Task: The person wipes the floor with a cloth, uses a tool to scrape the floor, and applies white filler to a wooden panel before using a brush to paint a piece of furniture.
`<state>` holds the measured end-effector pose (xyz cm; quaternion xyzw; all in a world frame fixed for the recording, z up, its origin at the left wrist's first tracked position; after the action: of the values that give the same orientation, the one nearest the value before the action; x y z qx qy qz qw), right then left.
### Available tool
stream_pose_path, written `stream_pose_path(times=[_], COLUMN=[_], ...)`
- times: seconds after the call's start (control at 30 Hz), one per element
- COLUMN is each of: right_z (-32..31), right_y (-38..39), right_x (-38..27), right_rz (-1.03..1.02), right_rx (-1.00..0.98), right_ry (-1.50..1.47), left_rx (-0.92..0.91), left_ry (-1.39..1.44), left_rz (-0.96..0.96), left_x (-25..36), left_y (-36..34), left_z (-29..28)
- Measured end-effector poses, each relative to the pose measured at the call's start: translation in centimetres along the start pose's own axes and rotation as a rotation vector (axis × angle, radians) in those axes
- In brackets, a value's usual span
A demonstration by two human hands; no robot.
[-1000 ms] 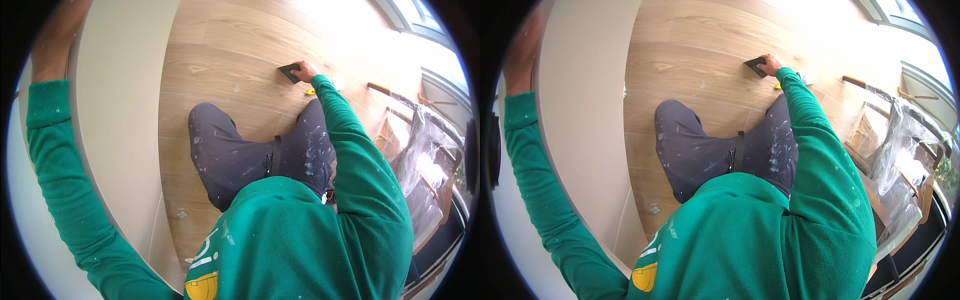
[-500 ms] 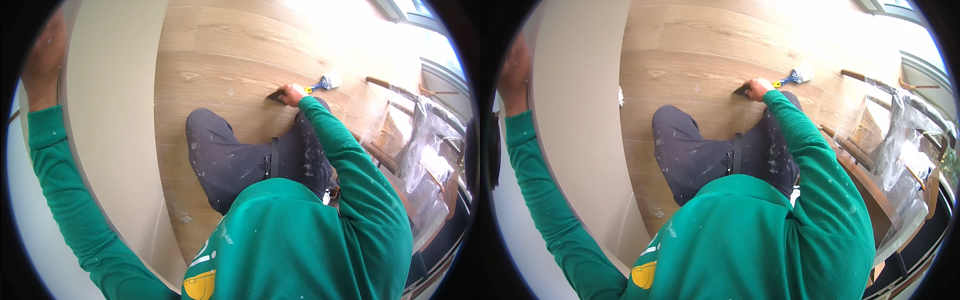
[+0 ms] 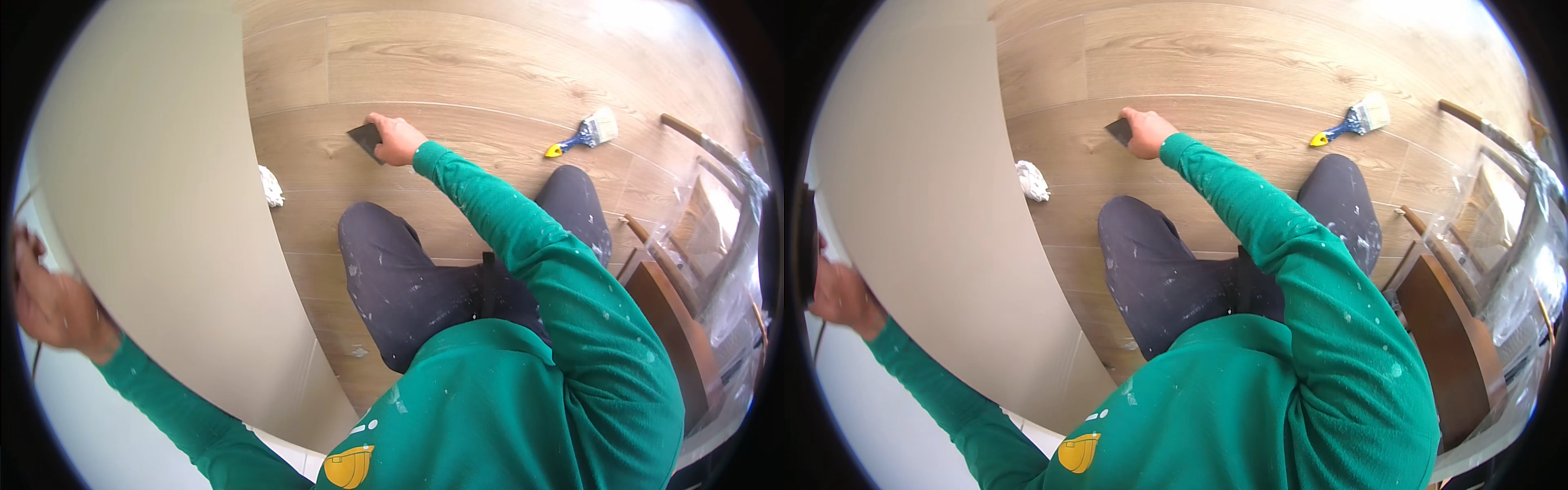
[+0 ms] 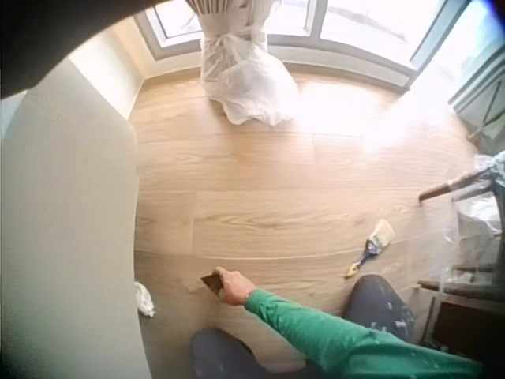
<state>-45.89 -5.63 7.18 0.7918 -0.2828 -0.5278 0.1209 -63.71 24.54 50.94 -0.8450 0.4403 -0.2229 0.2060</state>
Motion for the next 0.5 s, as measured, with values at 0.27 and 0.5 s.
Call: stream_pose_path(times=[0.27, 0.5], right_z=[0.1, 11.0], right_y=[-8.9, -10.0], right_x=[-4.4, -8.4], right_rz=[-0.065, -0.271], right_rx=[0.354, -0.076], right_ry=[-0.263, -0.174], left_rx=[0.036, -0.055], left_ry=[-0.062, -0.52], left_rz=[-0.059, 0.104], left_x=[3.3, 4.2], left_y=[-2.0, -4.4], left_z=[0.3, 1.9])
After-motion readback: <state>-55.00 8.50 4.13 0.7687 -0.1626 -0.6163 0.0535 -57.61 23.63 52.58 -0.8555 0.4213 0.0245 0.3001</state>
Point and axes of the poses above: each hand's wrist, its own y-axis away from the middle knuckle, its own z-axis out of the palm, x = y × z, the point moved 1 cm from there along -y, towards the middle knuckle, and after that the axes turned 5 degrees about z, right-handed, at the moved point
